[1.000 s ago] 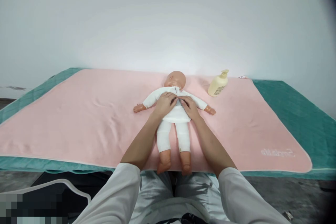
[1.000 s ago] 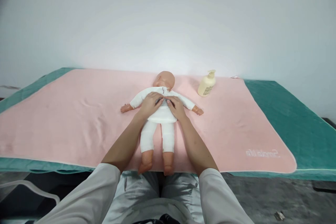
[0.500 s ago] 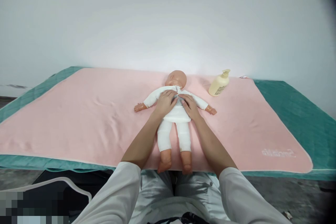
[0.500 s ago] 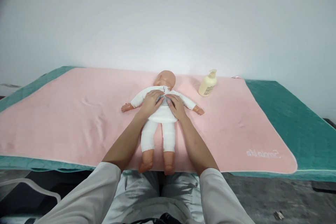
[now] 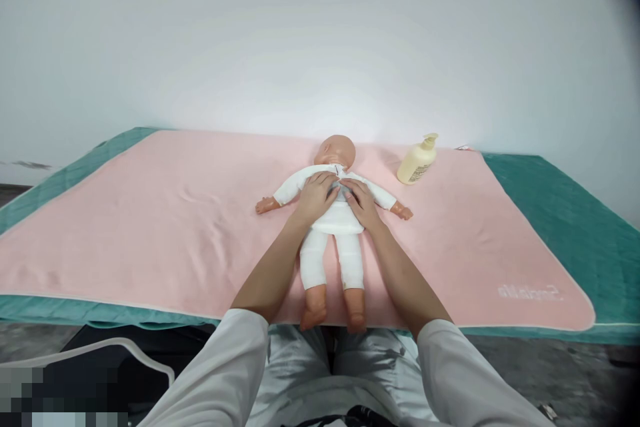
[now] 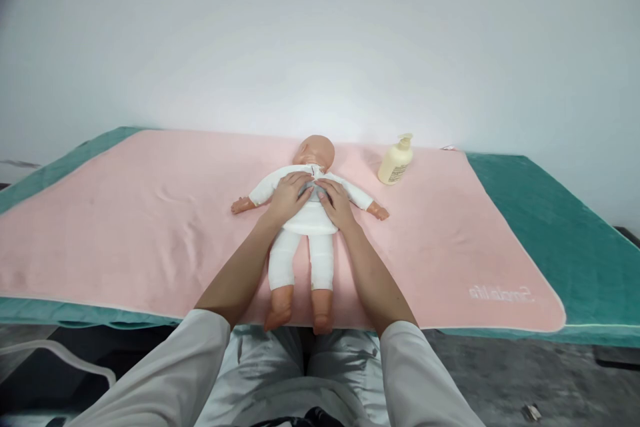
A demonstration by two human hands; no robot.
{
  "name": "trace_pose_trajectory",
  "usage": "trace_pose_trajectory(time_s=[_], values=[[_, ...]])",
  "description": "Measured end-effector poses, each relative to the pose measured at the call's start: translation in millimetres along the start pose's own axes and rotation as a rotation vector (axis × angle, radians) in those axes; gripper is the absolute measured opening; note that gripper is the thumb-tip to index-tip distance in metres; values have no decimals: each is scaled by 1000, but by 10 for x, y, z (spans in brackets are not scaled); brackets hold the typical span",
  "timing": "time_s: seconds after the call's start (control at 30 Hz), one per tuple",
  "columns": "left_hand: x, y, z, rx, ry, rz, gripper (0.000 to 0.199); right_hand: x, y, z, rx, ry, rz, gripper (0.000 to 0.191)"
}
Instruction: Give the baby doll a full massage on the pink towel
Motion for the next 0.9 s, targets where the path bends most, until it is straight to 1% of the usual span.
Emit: trace_pose_trajectory(time_s=[0.3, 0.9], values=[[1, 39, -35, -7, -12, -19, 31, -13, 7, -3, 1, -3, -13, 43], [4, 61, -35, -24, -35, -77, 37, -10, 35, 14, 15, -2, -29, 43]])
Point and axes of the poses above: each hand's wrist, its own x-axis away from the middle knuckle, its own y-axis out of the palm, z = x × y, the point moved 9 cm from there along -x, towards the middle knuckle, and after that the axes turned 15 degrees about y, right-handed, at the moved point
